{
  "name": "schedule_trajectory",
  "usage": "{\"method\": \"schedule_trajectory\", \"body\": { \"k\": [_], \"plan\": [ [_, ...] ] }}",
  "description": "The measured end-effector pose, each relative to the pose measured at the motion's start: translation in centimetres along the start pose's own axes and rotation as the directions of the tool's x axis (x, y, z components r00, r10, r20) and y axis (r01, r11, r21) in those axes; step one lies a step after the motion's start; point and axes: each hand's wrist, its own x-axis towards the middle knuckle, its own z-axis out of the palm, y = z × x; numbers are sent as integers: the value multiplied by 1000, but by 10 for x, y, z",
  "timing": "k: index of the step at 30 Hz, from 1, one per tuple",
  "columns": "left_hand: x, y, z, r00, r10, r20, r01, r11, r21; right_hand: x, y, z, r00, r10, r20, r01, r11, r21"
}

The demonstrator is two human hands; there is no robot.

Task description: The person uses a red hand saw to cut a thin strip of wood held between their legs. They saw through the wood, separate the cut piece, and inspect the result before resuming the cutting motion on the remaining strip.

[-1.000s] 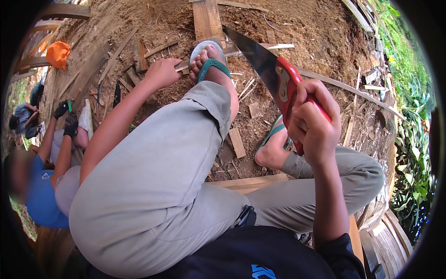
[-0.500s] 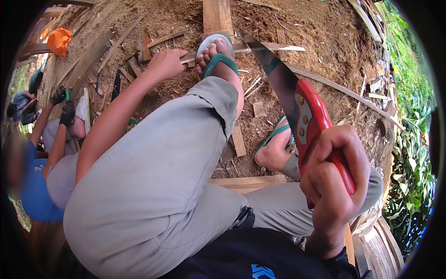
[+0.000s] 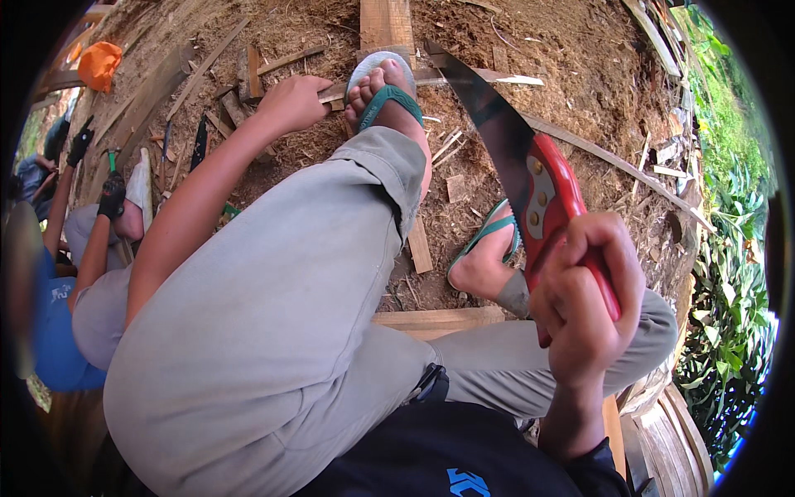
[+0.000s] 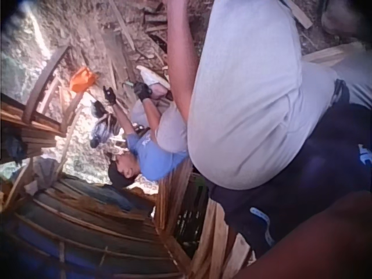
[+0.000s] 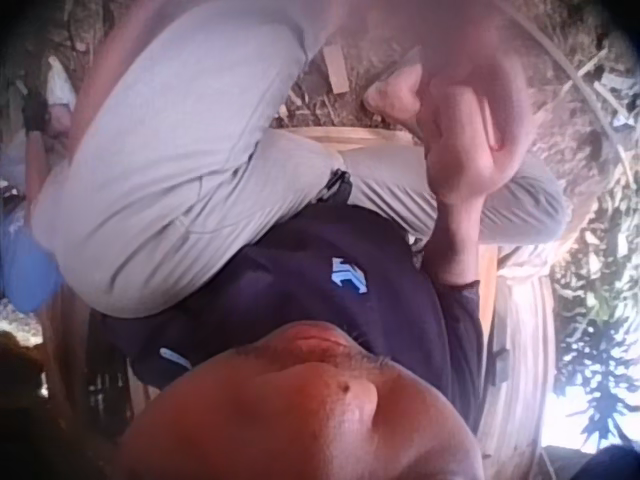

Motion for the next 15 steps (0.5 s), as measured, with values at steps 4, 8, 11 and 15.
{"method": "schedule_trajectory", "body": {
  "k": [4,8,11,15],
  "plan": [
    [1,-19,11,996,25,-82,-23,999,29,37,46,18,998,-65,-9,65,988,143],
    [3,-10,2,1000,-6,-21,7,1000,25,-14,27,-7,999,-16,-31,19,994,105],
    [0,2,-5,999,-17,42,17,1000,14,-25,28,-11,997,-58,-56,64,990,126],
    [-1,-3,1,1000,3,2,-3,999,48,23,73,16,970,-242,3,241,968,-70]
  ]
}}
